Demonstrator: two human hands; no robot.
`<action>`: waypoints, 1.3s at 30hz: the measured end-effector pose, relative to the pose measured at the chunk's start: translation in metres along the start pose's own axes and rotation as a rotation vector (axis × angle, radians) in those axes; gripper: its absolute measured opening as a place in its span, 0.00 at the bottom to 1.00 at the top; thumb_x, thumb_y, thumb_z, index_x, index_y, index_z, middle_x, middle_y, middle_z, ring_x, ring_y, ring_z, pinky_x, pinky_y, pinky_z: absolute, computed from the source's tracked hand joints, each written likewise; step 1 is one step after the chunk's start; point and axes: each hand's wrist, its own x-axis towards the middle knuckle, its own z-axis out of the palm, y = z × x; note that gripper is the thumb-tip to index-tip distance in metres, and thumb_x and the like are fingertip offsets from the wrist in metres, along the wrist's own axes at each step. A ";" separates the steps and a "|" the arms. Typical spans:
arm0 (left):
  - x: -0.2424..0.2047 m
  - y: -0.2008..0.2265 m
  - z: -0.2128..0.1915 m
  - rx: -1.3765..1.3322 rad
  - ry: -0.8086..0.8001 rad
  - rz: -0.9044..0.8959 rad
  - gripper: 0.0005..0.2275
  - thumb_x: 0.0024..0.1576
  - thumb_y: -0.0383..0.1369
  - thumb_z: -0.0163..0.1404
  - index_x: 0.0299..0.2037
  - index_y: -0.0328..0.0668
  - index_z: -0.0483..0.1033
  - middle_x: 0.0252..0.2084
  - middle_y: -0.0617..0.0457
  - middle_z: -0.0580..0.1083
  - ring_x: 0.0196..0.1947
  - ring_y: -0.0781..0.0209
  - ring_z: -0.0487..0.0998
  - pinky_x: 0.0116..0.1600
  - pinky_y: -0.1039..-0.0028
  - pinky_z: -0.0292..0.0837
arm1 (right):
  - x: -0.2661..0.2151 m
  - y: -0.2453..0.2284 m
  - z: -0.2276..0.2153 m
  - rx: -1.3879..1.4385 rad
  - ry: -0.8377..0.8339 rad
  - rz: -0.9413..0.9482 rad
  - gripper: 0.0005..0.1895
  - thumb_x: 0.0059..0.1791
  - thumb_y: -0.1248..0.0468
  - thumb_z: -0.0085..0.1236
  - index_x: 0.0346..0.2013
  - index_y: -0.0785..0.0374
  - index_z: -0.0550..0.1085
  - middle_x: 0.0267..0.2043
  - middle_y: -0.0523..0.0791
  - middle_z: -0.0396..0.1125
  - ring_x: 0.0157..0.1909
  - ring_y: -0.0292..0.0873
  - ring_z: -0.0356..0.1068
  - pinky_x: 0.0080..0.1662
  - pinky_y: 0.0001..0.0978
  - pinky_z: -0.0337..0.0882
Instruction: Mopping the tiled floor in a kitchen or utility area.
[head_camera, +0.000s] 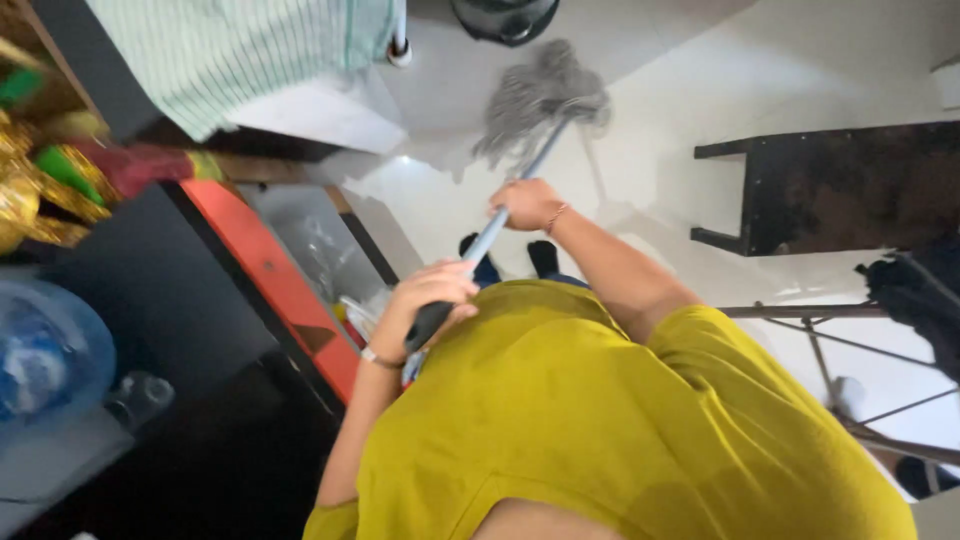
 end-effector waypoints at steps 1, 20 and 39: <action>0.006 -0.019 0.000 0.005 -0.017 0.015 0.08 0.52 0.28 0.64 0.34 0.40 0.77 0.41 0.52 0.80 0.57 0.45 0.81 0.68 0.53 0.69 | 0.004 0.018 0.004 0.000 0.021 0.011 0.13 0.48 0.49 0.54 0.24 0.50 0.76 0.37 0.44 0.75 0.46 0.53 0.74 0.45 0.52 0.73; 0.316 -0.166 0.206 0.091 -0.573 0.165 0.10 0.56 0.34 0.61 0.33 0.44 0.71 0.51 0.51 0.78 0.56 0.46 0.74 0.61 0.59 0.69 | -0.278 0.180 -0.001 0.432 0.489 0.679 0.27 0.50 0.52 0.63 0.61 0.54 0.71 0.65 0.51 0.65 0.67 0.57 0.63 0.63 0.46 0.65; 0.578 -0.204 0.505 0.354 -0.673 0.410 0.22 0.56 0.40 0.53 0.61 0.44 0.73 0.67 0.47 0.68 0.75 0.50 0.56 0.76 0.50 0.46 | -0.302 0.371 -0.303 0.049 0.892 0.194 0.13 0.47 0.65 0.72 0.33 0.62 0.72 0.57 0.46 0.70 0.69 0.55 0.65 0.71 0.55 0.63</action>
